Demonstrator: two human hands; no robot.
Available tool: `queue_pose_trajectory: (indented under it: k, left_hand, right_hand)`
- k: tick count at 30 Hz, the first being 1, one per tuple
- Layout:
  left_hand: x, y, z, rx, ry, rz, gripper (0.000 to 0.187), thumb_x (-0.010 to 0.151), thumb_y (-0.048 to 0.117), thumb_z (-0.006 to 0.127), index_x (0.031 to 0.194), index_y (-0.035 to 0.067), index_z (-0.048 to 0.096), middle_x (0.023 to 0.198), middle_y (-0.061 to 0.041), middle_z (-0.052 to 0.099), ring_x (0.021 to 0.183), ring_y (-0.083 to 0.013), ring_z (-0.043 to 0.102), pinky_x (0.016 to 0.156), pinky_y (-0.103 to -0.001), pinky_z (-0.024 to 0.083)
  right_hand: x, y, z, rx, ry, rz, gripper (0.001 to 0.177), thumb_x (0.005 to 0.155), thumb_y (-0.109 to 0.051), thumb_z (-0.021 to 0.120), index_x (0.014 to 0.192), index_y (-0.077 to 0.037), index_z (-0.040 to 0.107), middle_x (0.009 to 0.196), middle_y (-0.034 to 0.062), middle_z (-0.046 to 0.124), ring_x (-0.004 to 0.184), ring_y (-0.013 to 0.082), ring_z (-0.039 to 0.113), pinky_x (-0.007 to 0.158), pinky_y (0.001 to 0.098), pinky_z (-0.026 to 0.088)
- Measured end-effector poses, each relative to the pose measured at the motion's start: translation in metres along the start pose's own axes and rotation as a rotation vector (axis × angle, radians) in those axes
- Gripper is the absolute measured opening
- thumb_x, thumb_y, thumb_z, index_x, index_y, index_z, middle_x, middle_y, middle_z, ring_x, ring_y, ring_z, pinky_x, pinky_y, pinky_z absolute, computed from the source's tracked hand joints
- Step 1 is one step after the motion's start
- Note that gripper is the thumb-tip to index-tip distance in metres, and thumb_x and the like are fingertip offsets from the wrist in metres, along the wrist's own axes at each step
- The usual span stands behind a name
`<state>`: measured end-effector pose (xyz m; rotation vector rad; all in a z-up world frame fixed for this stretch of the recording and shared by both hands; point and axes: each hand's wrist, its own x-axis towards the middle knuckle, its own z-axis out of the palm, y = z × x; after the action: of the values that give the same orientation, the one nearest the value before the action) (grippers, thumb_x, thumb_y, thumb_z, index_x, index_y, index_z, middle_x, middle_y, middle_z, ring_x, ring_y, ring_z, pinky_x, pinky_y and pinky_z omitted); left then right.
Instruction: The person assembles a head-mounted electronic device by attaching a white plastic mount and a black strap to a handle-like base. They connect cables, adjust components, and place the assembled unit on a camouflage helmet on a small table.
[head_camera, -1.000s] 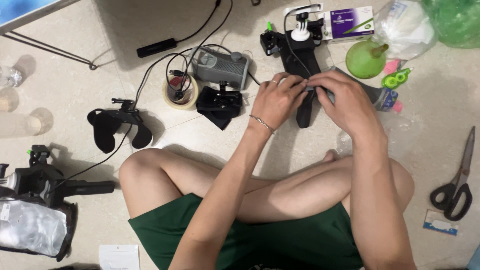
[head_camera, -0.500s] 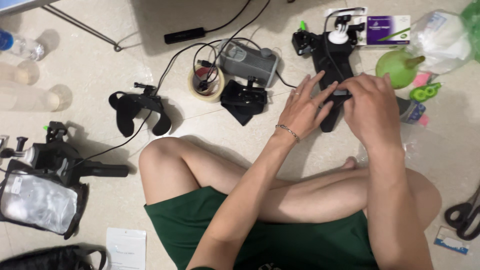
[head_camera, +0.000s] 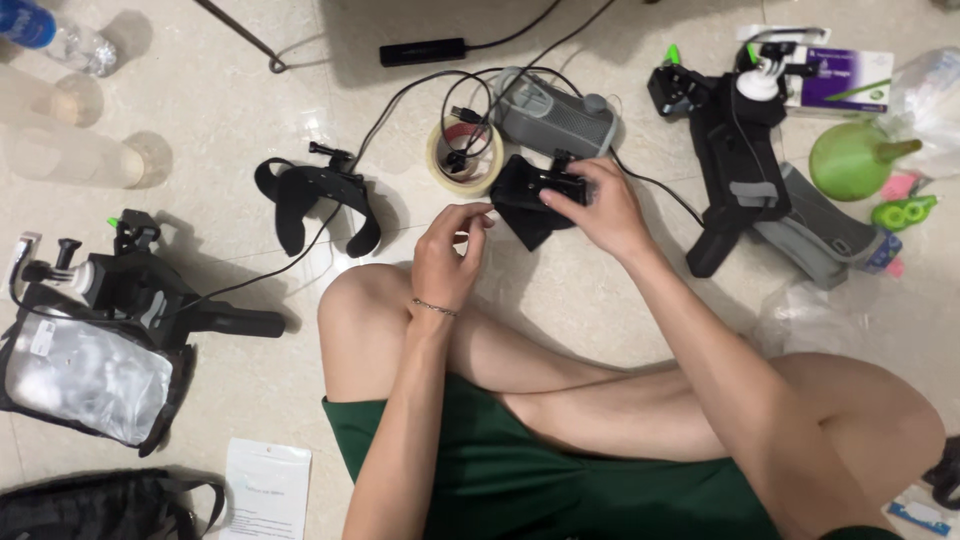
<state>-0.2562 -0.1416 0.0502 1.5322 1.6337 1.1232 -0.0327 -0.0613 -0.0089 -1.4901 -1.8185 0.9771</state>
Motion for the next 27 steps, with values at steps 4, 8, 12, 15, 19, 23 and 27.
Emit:
queue_pose_trajectory:
  k: [4, 8, 12, 15, 19, 23, 27]
  left_hand:
    - [0.003, -0.004, 0.002, -0.092, 0.073, -0.05, 0.017, 0.102, 0.007, 0.061, 0.115, 0.006, 0.073, 0.101, -0.007, 0.075, 0.089, -0.0154, 0.077, 0.073, -0.029, 0.061]
    - [0.006, -0.01, 0.005, -0.119, 0.105, -0.143, 0.018, 0.102, 0.007, 0.06, 0.115, 0.006, 0.072, 0.097, -0.007, 0.076, 0.084, -0.0151, 0.076, 0.067, -0.028, 0.059]
    - [0.009, -0.017, 0.009, -0.175, 0.112, -0.243, 0.017, 0.104, 0.009, 0.059, 0.116, 0.006, 0.07, 0.089, -0.009, 0.076, 0.078, -0.0176, 0.074, 0.066, -0.03, 0.057]
    - [0.012, -0.025, 0.019, -0.123, 0.011, -0.26, 0.021, 0.101, 0.009, 0.059, 0.121, 0.007, 0.066, 0.092, -0.009, 0.076, 0.079, -0.0199, 0.076, 0.069, -0.032, 0.059]
    - [0.012, -0.036, 0.04, 0.225, 0.0, 0.038, 0.025, 0.095, 0.005, 0.067, 0.12, 0.008, 0.066, 0.112, -0.014, 0.073, 0.091, -0.0311, 0.075, 0.076, -0.04, 0.059]
    - [0.031, -0.052, 0.062, 0.662, -0.071, 0.344, 0.05, 0.078, -0.006, 0.062, 0.125, 0.009, 0.068, 0.124, -0.011, 0.069, 0.084, -0.0299, 0.073, 0.071, -0.039, 0.061]
    - [0.056, -0.072, 0.078, 0.953, -0.299, 0.378, 0.019, 0.086, 0.003, 0.066, 0.103, 0.007, 0.073, 0.117, -0.009, 0.069, 0.082, -0.0255, 0.073, 0.067, -0.038, 0.059]
  right_hand:
    - [0.015, 0.009, 0.022, 0.116, 0.041, 0.056, 0.03, 0.091, -0.022, 0.085, 0.108, 0.001, 0.077, 0.1, 0.0107, 0.071, 0.092, 0.0208, 0.068, 0.084, 0.0332, 0.054]
    - [0.017, 0.009, 0.0, 0.327, -0.067, 0.197, 0.023, 0.094, -0.02, 0.079, 0.112, -0.007, 0.078, 0.104, 0.0026, 0.078, 0.094, 0.0126, 0.071, 0.088, 0.0291, 0.057]
    - [0.009, 0.0, -0.058, 0.585, -0.134, 0.212, 0.019, 0.1, -0.01, 0.072, 0.117, -0.003, 0.074, 0.11, 0.0061, 0.076, 0.095, 0.0102, 0.07, 0.087, 0.0238, 0.057]
    - [-0.001, -0.008, -0.094, 0.535, -0.103, 0.224, 0.017, 0.104, -0.008, 0.068, 0.118, 0.0, 0.073, 0.108, 0.008, 0.074, 0.095, 0.0105, 0.068, 0.086, 0.0223, 0.055]
    - [-0.02, -0.014, -0.115, 0.561, -0.069, 0.263, 0.016, 0.105, -0.006, 0.067, 0.118, 0.0, 0.073, 0.11, 0.0038, 0.073, 0.099, 0.0081, 0.067, 0.089, 0.0216, 0.054]
    - [-0.035, -0.017, -0.114, 0.417, -0.138, 0.186, 0.016, 0.1, -0.003, 0.071, 0.115, 0.001, 0.074, 0.108, 0.0029, 0.073, 0.099, 0.0083, 0.065, 0.089, 0.023, 0.052]
    - [-0.037, -0.018, -0.108, 0.284, -0.248, 0.041, 0.017, 0.095, -0.001, 0.074, 0.112, 0.002, 0.075, 0.102, 0.0031, 0.07, 0.098, 0.0102, 0.065, 0.088, 0.025, 0.052]
